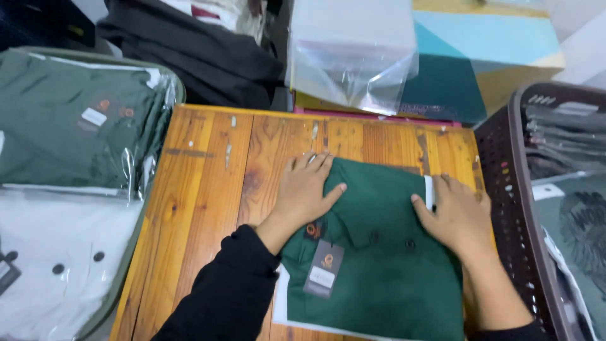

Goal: Packaging folded shirts into plastic bags and sealing them for distribution.

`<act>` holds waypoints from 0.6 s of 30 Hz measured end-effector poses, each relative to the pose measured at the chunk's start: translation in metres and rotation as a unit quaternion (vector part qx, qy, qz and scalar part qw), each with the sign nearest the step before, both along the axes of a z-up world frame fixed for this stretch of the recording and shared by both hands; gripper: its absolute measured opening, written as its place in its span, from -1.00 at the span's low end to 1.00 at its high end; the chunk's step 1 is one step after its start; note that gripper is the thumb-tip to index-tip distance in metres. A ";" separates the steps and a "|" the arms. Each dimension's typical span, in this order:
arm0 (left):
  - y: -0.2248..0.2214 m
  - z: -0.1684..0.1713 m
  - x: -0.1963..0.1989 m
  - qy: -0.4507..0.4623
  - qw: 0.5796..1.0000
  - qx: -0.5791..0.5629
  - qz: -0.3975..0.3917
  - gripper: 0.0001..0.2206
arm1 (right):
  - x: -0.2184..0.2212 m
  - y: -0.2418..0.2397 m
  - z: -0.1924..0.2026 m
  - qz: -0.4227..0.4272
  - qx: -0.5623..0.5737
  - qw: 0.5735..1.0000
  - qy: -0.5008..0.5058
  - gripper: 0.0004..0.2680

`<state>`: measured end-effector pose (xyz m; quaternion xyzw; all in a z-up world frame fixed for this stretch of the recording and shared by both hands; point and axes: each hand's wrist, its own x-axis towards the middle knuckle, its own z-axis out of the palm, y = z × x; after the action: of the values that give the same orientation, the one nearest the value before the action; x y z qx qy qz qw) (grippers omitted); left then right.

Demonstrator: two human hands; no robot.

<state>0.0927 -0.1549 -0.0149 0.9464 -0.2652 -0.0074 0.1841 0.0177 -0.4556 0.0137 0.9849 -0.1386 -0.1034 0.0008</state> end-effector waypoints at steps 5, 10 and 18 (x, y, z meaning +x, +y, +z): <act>0.014 -0.017 0.121 -0.140 0.974 -0.101 0.147 -0.57 | 0.111 -0.027 -0.009 0.049 0.080 0.976 -0.198 -0.69; 0.030 -0.044 0.238 -0.081 0.955 -0.114 0.263 -0.46 | 0.243 -0.060 -0.066 -0.045 0.136 0.968 -0.208 -0.79; 0.039 -0.109 0.296 0.086 0.915 -0.321 0.229 -0.69 | 0.262 -0.071 -0.107 -0.158 0.259 0.940 -0.155 -0.89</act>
<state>0.3883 -0.1158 -0.1243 0.8670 -0.0127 0.0390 0.4965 0.2792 -0.5261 -0.0931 0.9205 -0.2593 0.0190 -0.2919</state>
